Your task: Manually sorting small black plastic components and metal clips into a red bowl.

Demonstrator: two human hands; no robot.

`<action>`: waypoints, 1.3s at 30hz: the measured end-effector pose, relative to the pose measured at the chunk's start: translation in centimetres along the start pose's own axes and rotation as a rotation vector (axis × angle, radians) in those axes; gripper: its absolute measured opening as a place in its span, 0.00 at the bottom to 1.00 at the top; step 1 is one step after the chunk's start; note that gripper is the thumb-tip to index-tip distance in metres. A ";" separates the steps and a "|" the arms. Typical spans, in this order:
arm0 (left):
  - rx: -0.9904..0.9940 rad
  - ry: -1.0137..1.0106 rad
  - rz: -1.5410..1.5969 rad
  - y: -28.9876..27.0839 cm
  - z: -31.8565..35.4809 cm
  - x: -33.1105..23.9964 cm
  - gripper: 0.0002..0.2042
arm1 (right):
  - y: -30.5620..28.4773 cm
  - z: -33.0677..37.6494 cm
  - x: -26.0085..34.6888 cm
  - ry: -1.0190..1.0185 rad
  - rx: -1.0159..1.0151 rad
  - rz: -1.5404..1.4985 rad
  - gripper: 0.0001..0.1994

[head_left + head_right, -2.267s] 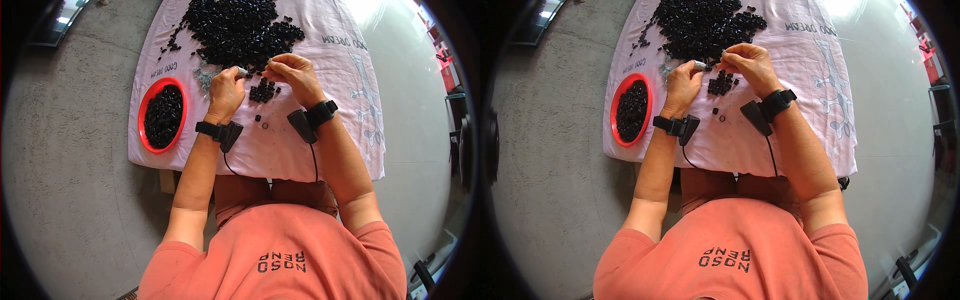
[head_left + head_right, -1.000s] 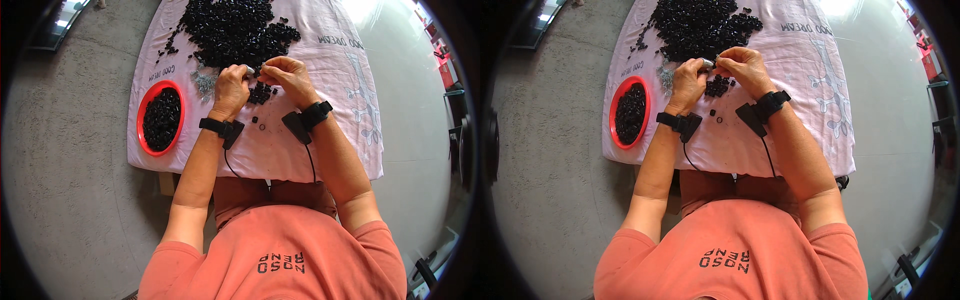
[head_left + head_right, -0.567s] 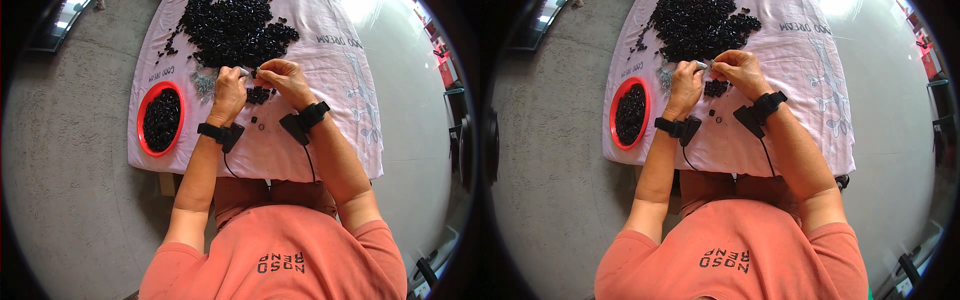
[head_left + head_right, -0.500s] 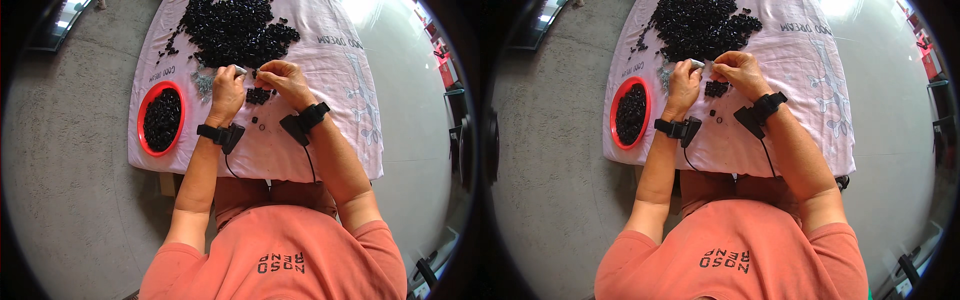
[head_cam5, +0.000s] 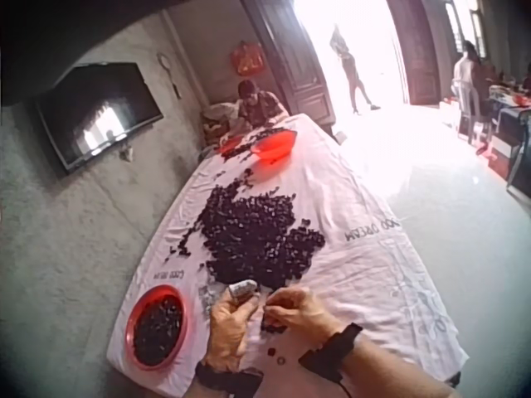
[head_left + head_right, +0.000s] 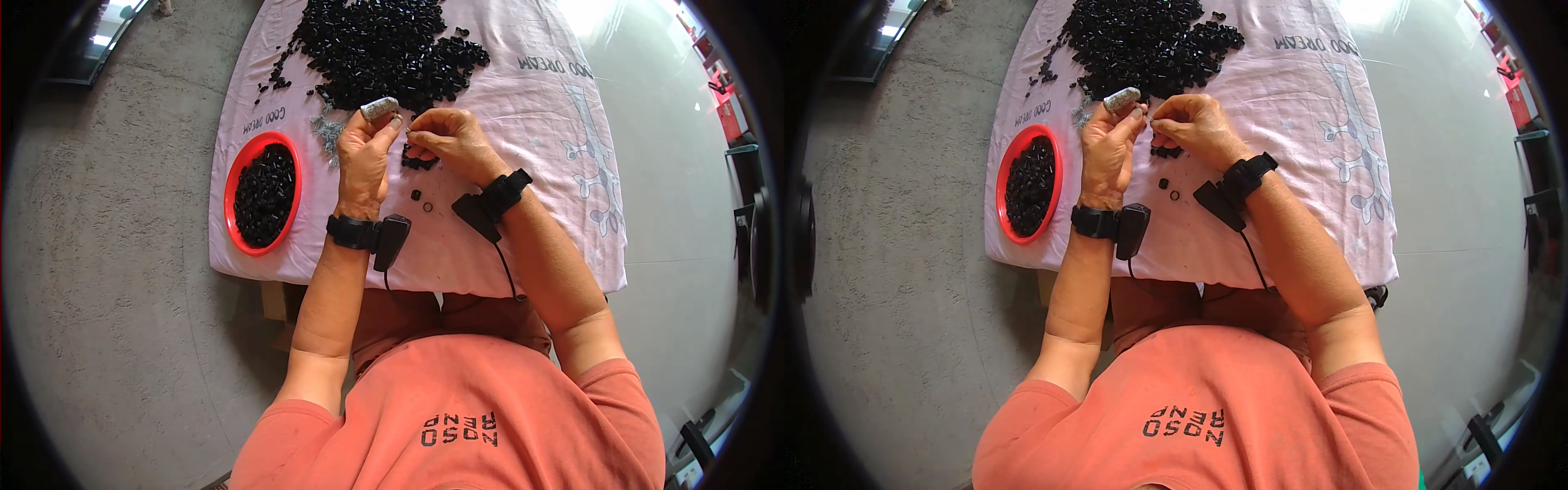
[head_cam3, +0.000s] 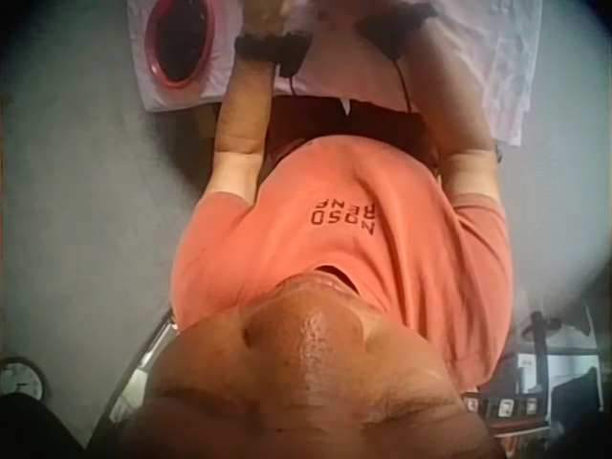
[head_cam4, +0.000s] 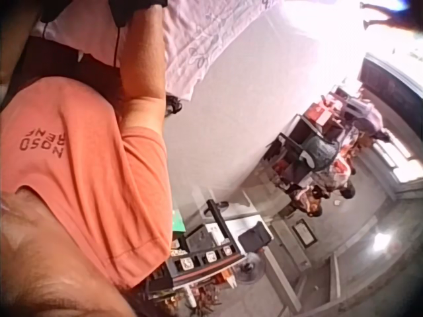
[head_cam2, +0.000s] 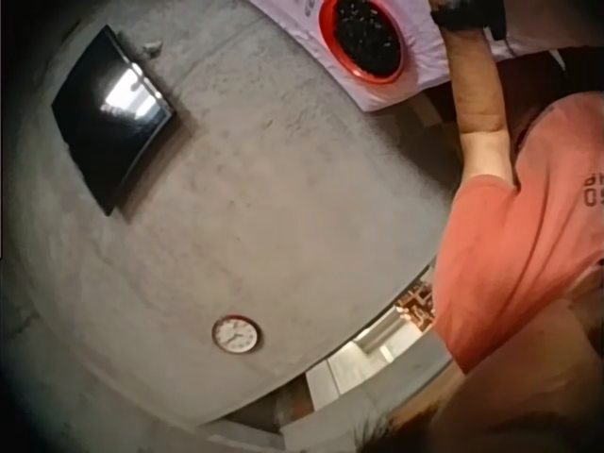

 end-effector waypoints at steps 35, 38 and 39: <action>-0.090 0.141 -0.244 1.1 1.5 -0.6 0.07 | 0.6 0.6 1.1 0.023 0.012 -0.161 0.12; -0.076 0.220 -0.466 1.0 1.8 -0.9 0.07 | 0.9 0.8 1.4 0.039 -0.006 -0.197 0.12; -0.055 0.277 -0.585 0.6 1.9 -0.9 0.08 | 1.0 0.8 1.4 0.045 -0.011 -0.216 0.12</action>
Point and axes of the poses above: each hand's wrist, its own z-axis away from the middle knuckle, its own y-axis out of the palm, x = y × z, the point moved 1 cm from there along -z, towards the middle knuckle, and after that the axes turned 1 degree about -x, right-handed, at the moved point
